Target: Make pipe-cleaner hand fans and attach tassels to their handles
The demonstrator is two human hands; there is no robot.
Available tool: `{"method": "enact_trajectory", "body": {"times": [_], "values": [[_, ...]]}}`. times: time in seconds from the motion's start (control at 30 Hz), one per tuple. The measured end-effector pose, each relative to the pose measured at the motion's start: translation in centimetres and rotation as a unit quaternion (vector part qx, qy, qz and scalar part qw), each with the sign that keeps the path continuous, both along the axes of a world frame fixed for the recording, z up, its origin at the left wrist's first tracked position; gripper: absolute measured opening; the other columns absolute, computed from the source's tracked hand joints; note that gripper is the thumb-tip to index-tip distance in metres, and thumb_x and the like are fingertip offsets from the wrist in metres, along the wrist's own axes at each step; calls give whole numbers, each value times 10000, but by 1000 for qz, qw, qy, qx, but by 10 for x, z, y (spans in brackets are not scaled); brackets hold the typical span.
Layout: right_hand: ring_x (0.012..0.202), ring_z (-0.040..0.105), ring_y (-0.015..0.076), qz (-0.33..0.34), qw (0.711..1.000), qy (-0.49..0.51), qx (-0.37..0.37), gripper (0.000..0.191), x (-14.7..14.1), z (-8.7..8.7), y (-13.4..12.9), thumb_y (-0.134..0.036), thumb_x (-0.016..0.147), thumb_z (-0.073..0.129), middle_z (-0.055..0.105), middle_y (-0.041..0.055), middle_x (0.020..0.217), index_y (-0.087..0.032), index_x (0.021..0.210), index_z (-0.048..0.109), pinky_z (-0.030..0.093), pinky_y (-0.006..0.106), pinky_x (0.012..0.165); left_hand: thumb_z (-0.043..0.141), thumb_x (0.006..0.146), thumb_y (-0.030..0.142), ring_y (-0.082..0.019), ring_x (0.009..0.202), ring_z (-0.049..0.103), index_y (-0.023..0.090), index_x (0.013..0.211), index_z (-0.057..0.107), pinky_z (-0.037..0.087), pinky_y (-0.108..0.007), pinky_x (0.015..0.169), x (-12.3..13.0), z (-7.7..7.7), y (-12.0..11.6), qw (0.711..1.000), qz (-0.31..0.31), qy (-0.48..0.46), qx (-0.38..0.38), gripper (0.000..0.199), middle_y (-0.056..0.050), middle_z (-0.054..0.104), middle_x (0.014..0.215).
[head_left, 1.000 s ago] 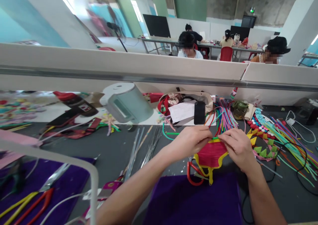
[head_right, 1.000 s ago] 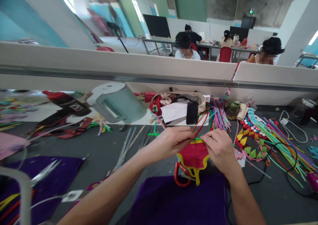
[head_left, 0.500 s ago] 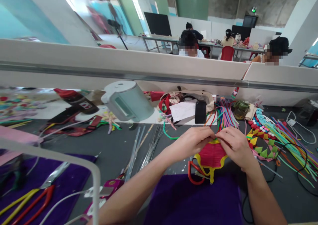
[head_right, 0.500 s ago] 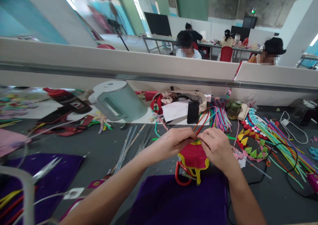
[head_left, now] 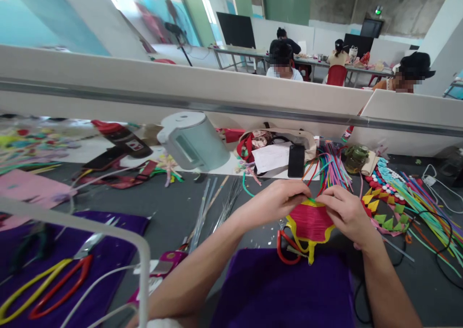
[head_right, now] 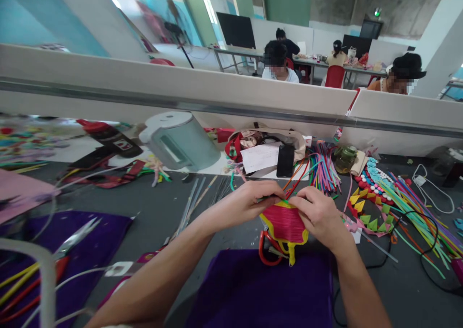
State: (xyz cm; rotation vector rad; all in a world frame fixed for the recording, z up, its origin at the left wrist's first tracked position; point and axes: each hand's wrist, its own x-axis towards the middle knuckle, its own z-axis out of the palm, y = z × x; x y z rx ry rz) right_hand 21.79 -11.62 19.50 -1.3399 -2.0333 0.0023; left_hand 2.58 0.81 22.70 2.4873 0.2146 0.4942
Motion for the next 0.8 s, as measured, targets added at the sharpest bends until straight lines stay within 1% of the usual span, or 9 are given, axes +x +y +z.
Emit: {"method": "enact_trajectory", "body": {"times": [0.1, 0.33, 0.47, 0.57, 0.63, 0.8], "values": [[885, 605, 194, -4, 1000, -15, -4, 287, 0, 1, 0, -66, 911, 438, 619, 84, 987, -194, 1088, 624, 508, 293, 752, 464, 885, 74, -147, 804, 614, 167, 944, 652, 438, -237, 716, -1, 0, 2, 1000, -2, -3, -11, 218, -38, 668, 864], [811, 605, 171, -56, 989, -139, 17, 319, -5, 4, -2, -39, 910, 399, 621, 79, 968, -189, 1039, 651, 469, 242, 647, 470, 860, 56, -145, 797, 620, 167, 936, 663, 442, -235, 714, -1, -2, 3, 1000, -2, -4, -29, 234, -34, 678, 858], [847, 608, 198, -38, 989, -144, 22, 247, -5, 6, -4, -97, 917, 453, 629, 101, 984, -171, 1041, 653, 488, 279, 695, 493, 867, 83, -155, 824, 632, 162, 987, 668, 455, -238, 735, -10, 4, 7, 999, -9, 10, -29, 226, -48, 692, 899], [880, 606, 214, -25, 991, -132, 7, 217, -2, 7, -5, -131, 911, 491, 624, 109, 1004, -164, 1061, 643, 501, 306, 738, 502, 886, 114, -161, 842, 633, 163, 1006, 675, 460, -241, 751, -24, 9, 16, 1000, -3, 27, 1, 217, -63, 686, 936], [885, 602, 213, -21, 992, -124, -4, 207, -1, 7, -4, -139, 910, 503, 619, 106, 1009, -168, 1066, 636, 502, 309, 744, 497, 899, 126, -161, 852, 633, 173, 1016, 680, 461, -242, 759, -34, 8, 22, 999, 4, 37, 28, 222, -65, 681, 957], [872, 595, 198, -8, 994, -110, -8, 190, -1, 4, -2, -134, 926, 495, 614, 90, 994, -181, 1060, 623, 490, 294, 723, 472, 928, 154, -147, 818, 630, 189, 1019, 694, 456, -227, 737, -48, -2, 31, 996, 27, 30, 78, 242, -57, 667, 937]]}}
